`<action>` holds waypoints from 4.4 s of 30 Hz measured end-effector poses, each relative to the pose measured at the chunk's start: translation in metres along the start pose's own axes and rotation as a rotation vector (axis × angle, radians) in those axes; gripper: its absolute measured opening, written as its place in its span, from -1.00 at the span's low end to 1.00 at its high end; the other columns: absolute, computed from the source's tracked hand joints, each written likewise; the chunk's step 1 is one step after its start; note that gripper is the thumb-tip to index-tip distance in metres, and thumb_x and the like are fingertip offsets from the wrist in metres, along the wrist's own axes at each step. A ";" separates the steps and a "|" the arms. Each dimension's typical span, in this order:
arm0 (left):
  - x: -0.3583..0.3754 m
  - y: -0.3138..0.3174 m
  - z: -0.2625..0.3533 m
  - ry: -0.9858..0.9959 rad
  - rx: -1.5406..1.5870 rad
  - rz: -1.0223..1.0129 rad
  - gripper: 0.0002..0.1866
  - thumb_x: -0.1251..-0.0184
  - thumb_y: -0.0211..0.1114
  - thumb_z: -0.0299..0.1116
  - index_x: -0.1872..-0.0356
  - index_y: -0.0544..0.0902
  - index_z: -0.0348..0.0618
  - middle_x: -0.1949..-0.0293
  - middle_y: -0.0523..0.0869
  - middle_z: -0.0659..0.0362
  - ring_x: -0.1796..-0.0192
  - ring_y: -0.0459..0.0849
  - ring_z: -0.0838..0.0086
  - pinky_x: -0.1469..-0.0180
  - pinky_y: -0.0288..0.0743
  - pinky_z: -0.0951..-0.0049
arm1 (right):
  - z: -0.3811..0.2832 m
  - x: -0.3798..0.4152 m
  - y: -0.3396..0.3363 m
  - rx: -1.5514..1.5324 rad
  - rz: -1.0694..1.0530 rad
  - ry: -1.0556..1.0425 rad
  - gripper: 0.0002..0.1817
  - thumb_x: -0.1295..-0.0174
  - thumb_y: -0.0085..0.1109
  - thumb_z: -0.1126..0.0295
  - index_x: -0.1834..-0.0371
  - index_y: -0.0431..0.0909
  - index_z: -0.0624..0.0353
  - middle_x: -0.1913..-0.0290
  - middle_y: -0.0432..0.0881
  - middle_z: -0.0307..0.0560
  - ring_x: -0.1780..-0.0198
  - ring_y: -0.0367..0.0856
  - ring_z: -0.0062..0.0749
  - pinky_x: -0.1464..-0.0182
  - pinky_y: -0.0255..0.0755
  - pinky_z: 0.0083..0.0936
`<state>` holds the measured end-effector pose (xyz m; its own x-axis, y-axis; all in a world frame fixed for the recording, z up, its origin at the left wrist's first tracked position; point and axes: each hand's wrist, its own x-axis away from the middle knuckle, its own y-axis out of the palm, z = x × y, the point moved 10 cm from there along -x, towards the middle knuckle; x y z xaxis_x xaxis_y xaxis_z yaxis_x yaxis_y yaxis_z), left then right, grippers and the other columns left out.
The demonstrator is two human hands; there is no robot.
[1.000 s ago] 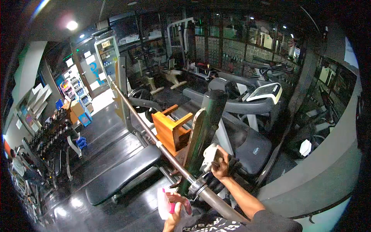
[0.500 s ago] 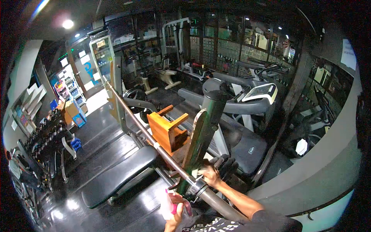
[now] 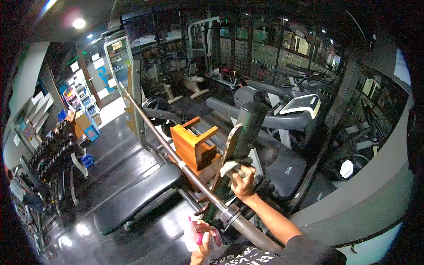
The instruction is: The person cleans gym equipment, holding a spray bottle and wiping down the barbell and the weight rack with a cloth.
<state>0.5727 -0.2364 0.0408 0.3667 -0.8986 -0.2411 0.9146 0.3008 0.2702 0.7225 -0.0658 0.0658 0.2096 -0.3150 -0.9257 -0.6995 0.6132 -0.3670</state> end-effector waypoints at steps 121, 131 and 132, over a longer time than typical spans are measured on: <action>-0.098 0.027 -0.027 -0.251 0.154 -0.956 -0.46 -0.10 0.35 -0.34 -0.06 0.32 -0.28 0.24 0.53 0.04 0.29 0.51 0.46 0.20 0.43 0.47 | -0.057 -0.014 -0.124 0.070 -0.169 0.790 -0.58 -0.03 0.19 0.50 -0.04 0.49 0.16 -0.04 0.49 -0.01 -0.12 0.46 -0.08 -0.16 0.36 -0.29; -0.080 0.058 -0.026 -0.273 0.122 -1.216 -0.41 -0.08 0.37 -0.35 -0.10 0.30 -0.34 0.18 0.50 0.06 0.21 0.54 0.40 0.14 0.46 0.43 | -0.098 0.040 -0.143 0.590 -0.467 0.889 -0.49 0.06 0.14 0.52 -0.05 0.52 -0.15 -0.03 0.48 -0.13 0.05 0.50 -0.13 0.01 0.42 -0.26; -0.079 0.063 -0.018 -0.282 0.150 -1.195 -0.39 -0.06 0.36 -0.40 -0.13 0.30 -0.37 0.23 0.54 0.06 0.28 0.56 0.44 0.19 0.48 0.47 | -0.101 0.044 -0.163 0.656 -0.398 0.880 -0.51 0.10 0.12 0.54 0.01 0.57 -0.11 0.01 0.51 -0.10 0.06 0.50 -0.13 0.01 0.41 -0.29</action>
<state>0.6045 -0.1408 0.0596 -0.7515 -0.6269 -0.2058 0.6146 -0.7785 0.1272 0.7770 -0.2528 0.0946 -0.3911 -0.8052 -0.4457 -0.1498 0.5335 -0.8324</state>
